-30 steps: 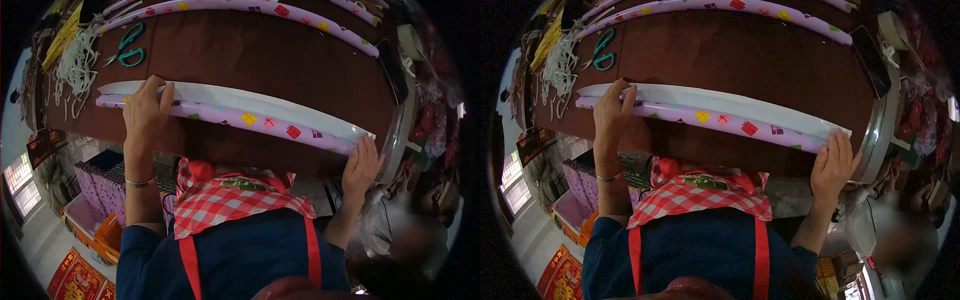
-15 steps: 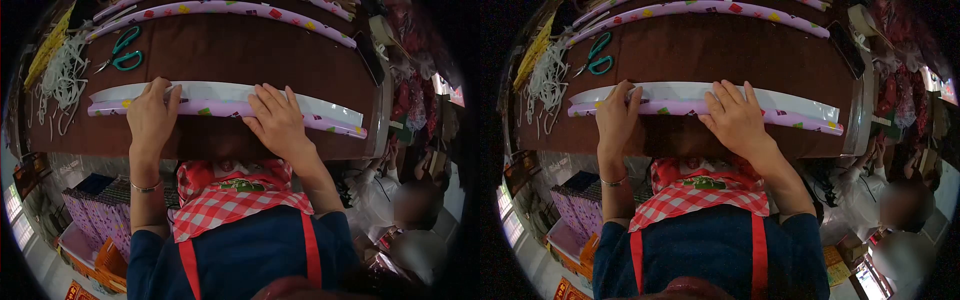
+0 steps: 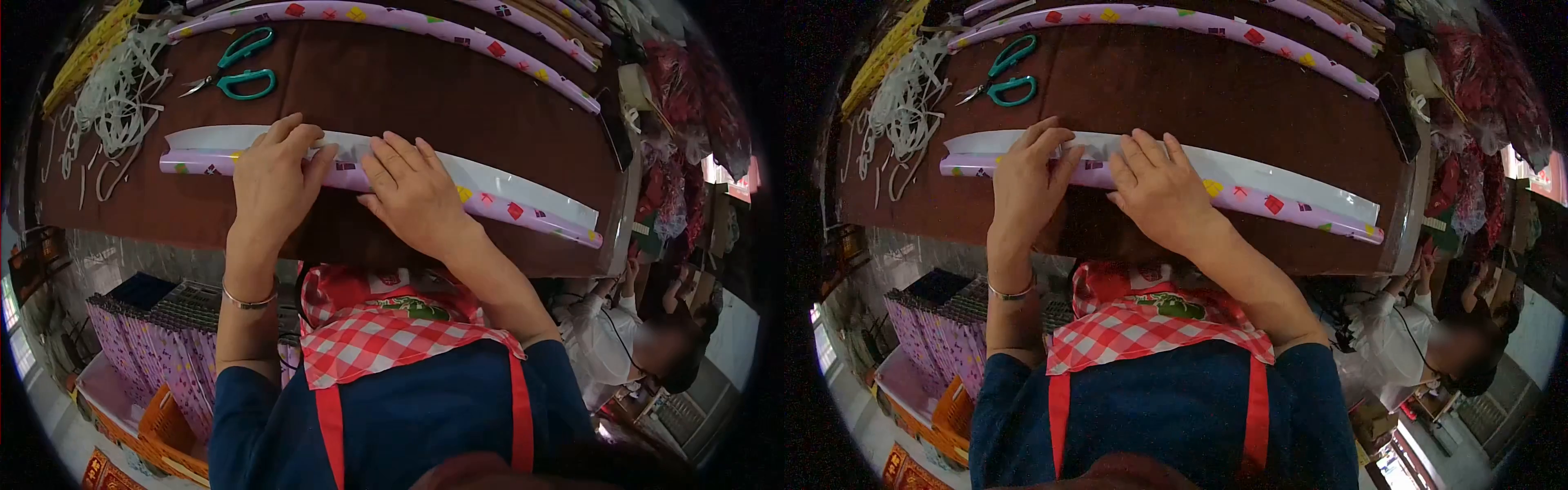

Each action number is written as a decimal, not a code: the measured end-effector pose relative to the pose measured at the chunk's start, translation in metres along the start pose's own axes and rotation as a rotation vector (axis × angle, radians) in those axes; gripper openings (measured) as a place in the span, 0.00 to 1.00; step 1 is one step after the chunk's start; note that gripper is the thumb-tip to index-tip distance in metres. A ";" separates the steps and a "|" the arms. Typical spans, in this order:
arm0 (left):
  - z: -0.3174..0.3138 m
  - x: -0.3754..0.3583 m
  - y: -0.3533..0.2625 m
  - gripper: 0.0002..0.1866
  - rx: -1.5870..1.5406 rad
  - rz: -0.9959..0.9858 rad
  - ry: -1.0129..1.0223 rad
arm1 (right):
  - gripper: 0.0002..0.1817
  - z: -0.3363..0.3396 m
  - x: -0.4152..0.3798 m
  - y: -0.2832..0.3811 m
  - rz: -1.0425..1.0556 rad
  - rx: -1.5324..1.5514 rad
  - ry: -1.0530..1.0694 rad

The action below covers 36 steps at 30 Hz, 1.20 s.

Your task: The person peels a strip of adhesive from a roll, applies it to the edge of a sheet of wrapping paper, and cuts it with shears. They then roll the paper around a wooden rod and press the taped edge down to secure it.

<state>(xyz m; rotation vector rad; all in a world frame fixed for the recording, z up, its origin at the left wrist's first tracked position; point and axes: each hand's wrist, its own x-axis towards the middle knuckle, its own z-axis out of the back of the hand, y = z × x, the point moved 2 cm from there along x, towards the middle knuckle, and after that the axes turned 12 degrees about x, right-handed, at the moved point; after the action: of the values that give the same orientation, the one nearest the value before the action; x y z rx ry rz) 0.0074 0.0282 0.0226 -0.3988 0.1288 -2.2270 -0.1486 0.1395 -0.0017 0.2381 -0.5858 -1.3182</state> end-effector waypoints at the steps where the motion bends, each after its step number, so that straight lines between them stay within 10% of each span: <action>1: -0.002 0.001 0.002 0.11 0.015 -0.052 -0.031 | 0.25 -0.002 0.001 0.001 0.004 0.003 0.005; 30: -0.010 0.012 0.002 0.11 -0.500 -0.153 0.380 | 0.26 0.014 -0.020 0.000 0.041 0.054 0.110; 36: -0.008 0.028 0.035 0.18 -0.803 -0.120 0.747 | 0.27 0.013 -0.020 0.000 0.040 0.043 0.112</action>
<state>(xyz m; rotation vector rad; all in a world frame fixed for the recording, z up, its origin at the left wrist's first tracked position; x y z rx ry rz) 0.0139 -0.0155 0.0134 0.0420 1.4425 -2.2517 -0.1578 0.1610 0.0040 0.3316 -0.5218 -1.2462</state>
